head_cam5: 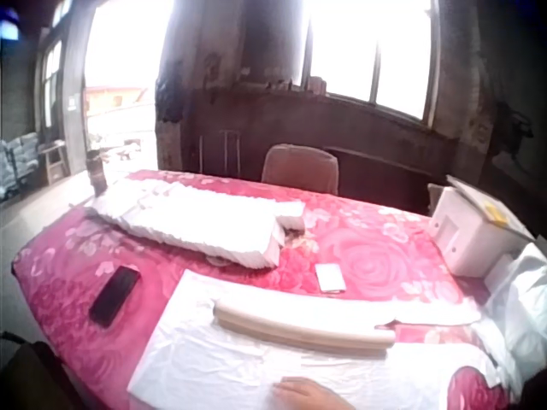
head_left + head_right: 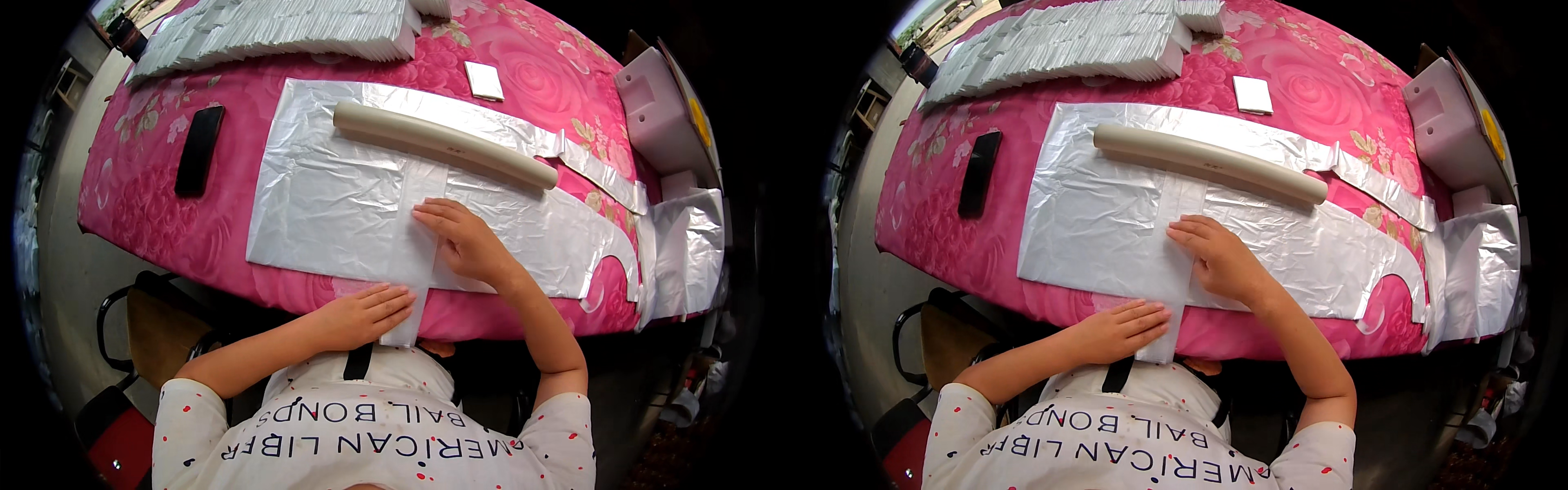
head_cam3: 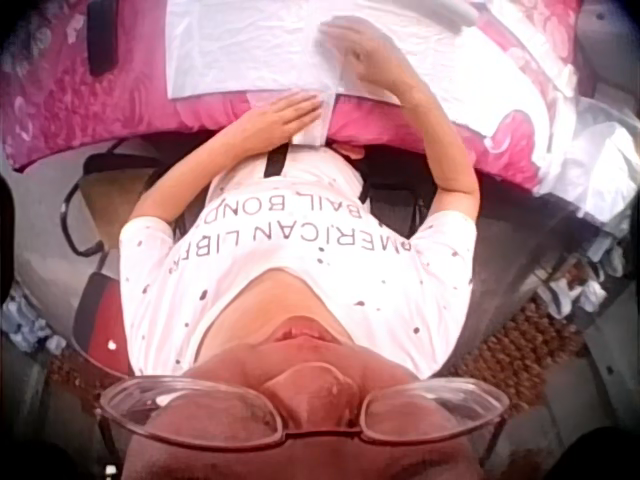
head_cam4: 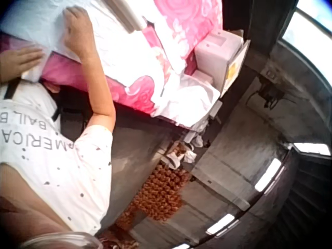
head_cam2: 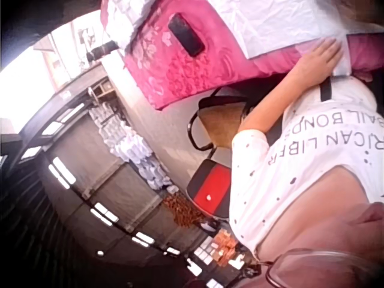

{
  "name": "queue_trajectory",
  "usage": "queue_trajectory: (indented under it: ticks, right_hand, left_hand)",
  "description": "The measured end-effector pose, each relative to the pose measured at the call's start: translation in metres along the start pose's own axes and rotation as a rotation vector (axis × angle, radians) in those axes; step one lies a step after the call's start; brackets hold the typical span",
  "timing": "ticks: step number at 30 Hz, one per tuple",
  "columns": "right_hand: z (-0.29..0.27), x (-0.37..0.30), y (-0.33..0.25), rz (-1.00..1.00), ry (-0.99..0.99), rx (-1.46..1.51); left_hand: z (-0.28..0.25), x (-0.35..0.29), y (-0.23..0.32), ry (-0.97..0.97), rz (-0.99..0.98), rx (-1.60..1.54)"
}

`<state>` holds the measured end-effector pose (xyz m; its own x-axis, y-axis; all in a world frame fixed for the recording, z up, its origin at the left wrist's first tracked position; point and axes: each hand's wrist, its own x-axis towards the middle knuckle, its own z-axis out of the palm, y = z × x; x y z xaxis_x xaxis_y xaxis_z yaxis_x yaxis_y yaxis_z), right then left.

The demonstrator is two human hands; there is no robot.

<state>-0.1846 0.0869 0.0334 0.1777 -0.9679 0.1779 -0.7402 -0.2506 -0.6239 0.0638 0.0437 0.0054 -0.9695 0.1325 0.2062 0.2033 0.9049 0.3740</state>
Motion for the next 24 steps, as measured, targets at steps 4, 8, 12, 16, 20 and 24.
queue_trajectory:
  ticks: [4, 8, 12, 16, 20, 24]
  right_hand:
    - [0.017, -0.032, -0.035, -0.042, -0.070, -0.027]
    - [0.034, -0.043, -0.035, -0.002, 0.090, -0.169]
    - [0.031, -0.040, -0.035, -0.022, 0.193, -0.241]
    - [0.024, -0.034, -0.029, 0.091, 0.223, -0.075]
    - [0.014, -0.013, -0.024, 0.596, 0.166, 0.271]
    - [0.004, 0.003, -0.016, 0.782, 0.075, 0.431]
  left_hand:
    - [-0.008, 0.000, -0.005, 0.129, 0.032, -0.207]
    - [-0.026, 0.015, -0.010, 0.146, -0.093, -0.069]
    - [-0.028, 0.022, -0.025, 0.149, -0.183, -0.067]
    - [-0.033, 0.032, -0.026, 0.202, -0.387, -0.312]
    - [-0.042, 0.050, -0.032, 0.331, -0.688, -0.732]
    - [-0.028, 0.053, -0.035, 0.454, -0.516, -0.287]
